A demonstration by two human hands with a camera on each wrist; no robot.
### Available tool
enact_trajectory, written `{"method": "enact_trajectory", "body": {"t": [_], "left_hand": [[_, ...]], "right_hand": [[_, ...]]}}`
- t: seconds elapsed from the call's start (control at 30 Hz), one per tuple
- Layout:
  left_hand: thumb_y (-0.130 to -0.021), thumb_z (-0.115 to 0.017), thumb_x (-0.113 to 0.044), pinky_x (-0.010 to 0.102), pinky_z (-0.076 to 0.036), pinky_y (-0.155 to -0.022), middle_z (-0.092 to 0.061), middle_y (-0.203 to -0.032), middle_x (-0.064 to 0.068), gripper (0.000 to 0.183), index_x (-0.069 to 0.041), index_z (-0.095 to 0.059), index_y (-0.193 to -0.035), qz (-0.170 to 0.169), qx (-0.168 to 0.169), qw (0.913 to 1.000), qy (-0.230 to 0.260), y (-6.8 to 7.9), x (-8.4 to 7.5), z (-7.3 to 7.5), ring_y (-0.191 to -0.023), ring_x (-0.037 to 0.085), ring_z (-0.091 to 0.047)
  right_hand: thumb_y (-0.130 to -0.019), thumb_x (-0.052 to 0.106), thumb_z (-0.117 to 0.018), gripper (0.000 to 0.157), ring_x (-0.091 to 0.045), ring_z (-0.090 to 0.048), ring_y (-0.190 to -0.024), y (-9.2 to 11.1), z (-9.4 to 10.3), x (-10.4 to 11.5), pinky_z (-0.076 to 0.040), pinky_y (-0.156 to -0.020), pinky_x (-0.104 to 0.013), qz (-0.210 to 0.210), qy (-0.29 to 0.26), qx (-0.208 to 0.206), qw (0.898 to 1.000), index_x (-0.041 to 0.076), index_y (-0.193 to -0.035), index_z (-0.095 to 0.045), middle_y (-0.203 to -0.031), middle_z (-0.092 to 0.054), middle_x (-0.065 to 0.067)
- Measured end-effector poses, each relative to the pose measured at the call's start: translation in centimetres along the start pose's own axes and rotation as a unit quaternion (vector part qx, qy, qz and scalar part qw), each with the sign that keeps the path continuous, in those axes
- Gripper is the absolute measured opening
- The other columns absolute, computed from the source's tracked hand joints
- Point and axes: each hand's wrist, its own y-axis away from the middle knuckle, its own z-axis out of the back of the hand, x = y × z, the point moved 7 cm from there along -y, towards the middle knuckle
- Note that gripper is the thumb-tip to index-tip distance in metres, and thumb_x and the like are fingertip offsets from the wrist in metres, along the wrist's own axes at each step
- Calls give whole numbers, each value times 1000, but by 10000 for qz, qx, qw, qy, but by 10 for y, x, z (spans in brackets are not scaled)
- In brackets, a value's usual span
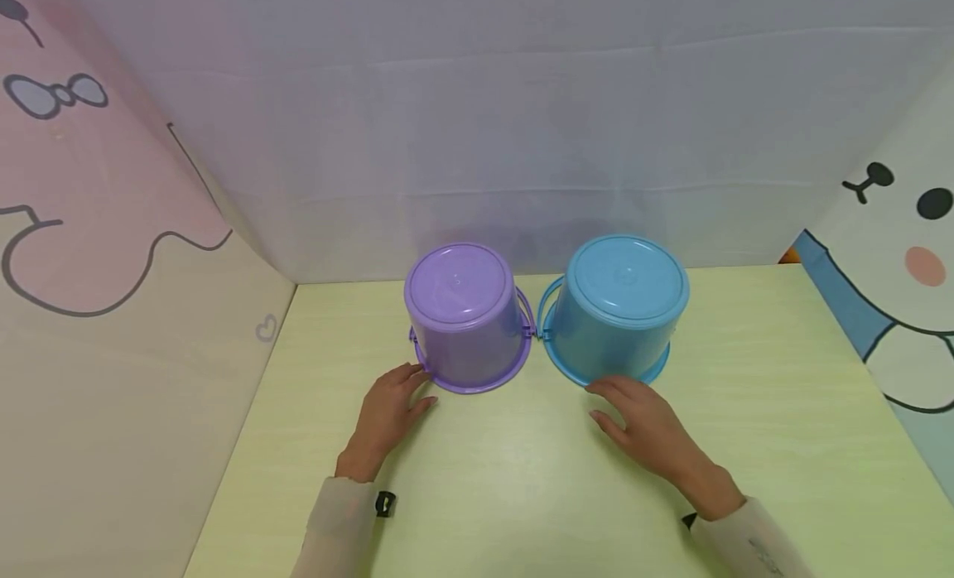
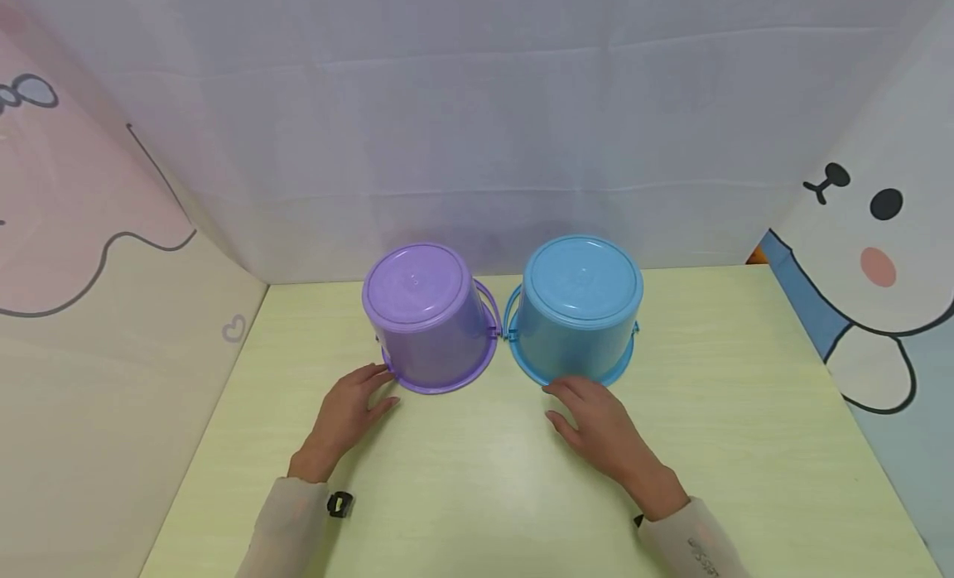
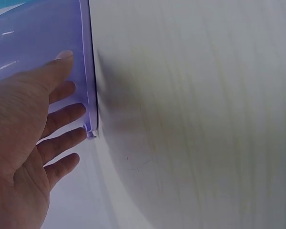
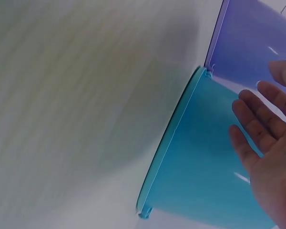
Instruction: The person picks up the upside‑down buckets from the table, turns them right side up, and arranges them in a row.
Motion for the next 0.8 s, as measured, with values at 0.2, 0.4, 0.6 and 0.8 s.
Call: {"method": "enact_trajectory", "body": {"t": [0.2, 0.4, 0.6, 0.8], "left_hand": [[-74, -79, -23, 43, -40, -97, -61, -116, 11, 43, -7, -65, -112, -172, 67, 9998, -122, -1, -4, 0, -110, 30, -54], [-76, -77, -26, 43, -38, -98, -60, -118, 10, 44, -7, -65, -113, -223, 227, 9990, -328, -1, -5, -3, -112, 29, -53], [-78, -75, -28, 43, -38, -99, -60, -120, 9, 43, -9, -65, -115, -165, 429, 9974, -547, -1, -5, -5, -114, 29, -51], [-78, -75, -28, 42, -38, -99, -60, -119, 9, 42, -10, -65, -114, -226, 474, 9962, -698, 0, -6, -7, -113, 29, -51]], "right_hand": [[-78, 18, -72, 36, -22, -55, -105, -12, -14, 10, -47, -88, -42, 90, -80, 215, 9997, 9, -112, -62, -111, -59, -2], [-80, 19, -71, 36, -22, -55, -107, -22, -29, 17, -47, -89, -40, 55, -102, 476, 9988, 9, -113, -62, -113, -59, -3], [-84, 22, -69, 36, -21, -54, -109, -31, -45, 23, -46, -91, -39, -99, -107, 787, 9968, 10, -117, -61, -117, -58, -3], [-85, 23, -67, 40, -23, -52, -112, -41, -59, 27, -45, -93, -39, -79, 64, 1066, 9943, 9, -121, -57, -121, -56, -6]]}}
